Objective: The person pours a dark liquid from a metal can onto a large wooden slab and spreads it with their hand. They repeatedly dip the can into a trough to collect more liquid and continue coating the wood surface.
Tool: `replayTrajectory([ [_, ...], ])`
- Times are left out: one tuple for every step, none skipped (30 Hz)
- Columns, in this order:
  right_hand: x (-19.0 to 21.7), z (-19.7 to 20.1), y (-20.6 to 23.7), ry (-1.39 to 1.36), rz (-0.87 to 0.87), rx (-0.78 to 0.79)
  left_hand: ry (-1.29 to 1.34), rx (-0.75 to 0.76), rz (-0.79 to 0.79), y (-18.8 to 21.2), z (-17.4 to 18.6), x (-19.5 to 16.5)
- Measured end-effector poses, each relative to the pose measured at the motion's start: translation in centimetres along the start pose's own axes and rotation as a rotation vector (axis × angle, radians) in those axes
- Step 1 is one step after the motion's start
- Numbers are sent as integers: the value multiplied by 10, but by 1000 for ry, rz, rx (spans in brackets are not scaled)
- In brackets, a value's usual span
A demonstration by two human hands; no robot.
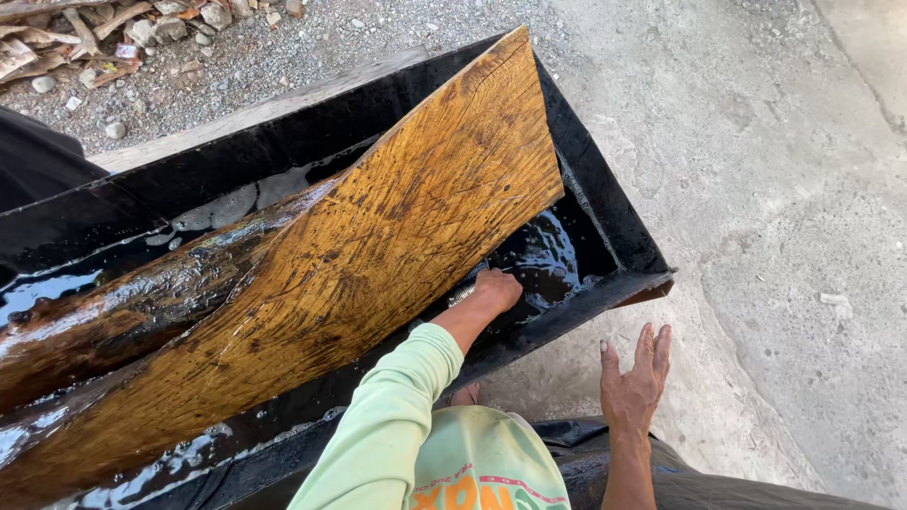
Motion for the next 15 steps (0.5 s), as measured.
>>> replayTrajectory([
  [0,-2,0,-3,0,8,6,-9,-3,-1,0,0],
  [-2,-3,1,-9,-15,18,11,-16,-6,-1,0,1],
  [-3,-6,3,-16,-29,30,18,-22,-9,-1,-1,1],
  [-5,-8,3,-24,-41,41,9,-31,-15,-1,-2,1],
  [-5,-10,4,-30,-40,47,1,-40,-21,-1,-4,1],
  [-5,-13,5,-36,-37,53,-6,-49,-24,0,-6,2],
  [-5,-15,6,-44,-33,59,19,-70,-28,2,-6,2],
  [-4,-16,6,-39,-21,54,43,-92,-32,4,-7,2],
  [-3,-17,7,-37,-6,48,65,-116,-35,6,-7,3],
  [-1,-18,6,-36,10,41,64,-139,-47,9,-7,1],
  [2,-18,6,-20,36,30,60,-164,-56,13,-9,-1],
  [5,-18,5,-10,67,13,51,-195,-62,16,-6,0],
  [10,-18,3,-2,97,-6,38,-227,-87,20,-2,-1],
  [11,-20,1,0,103,-6,26,-256,-115,25,0,-3],
  [13,-20,0,5,107,-6,5,-324,-148,33,5,-4],
])
Point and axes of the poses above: each hand's wrist, its own y-axis away from the middle knuckle, its own z-axis out of the back of the hand, x = y × z, the point moved 10 cm from there along -y, towards the middle knuckle, and after that the axes turned 7 degrees about z, right-handed, at the moved point
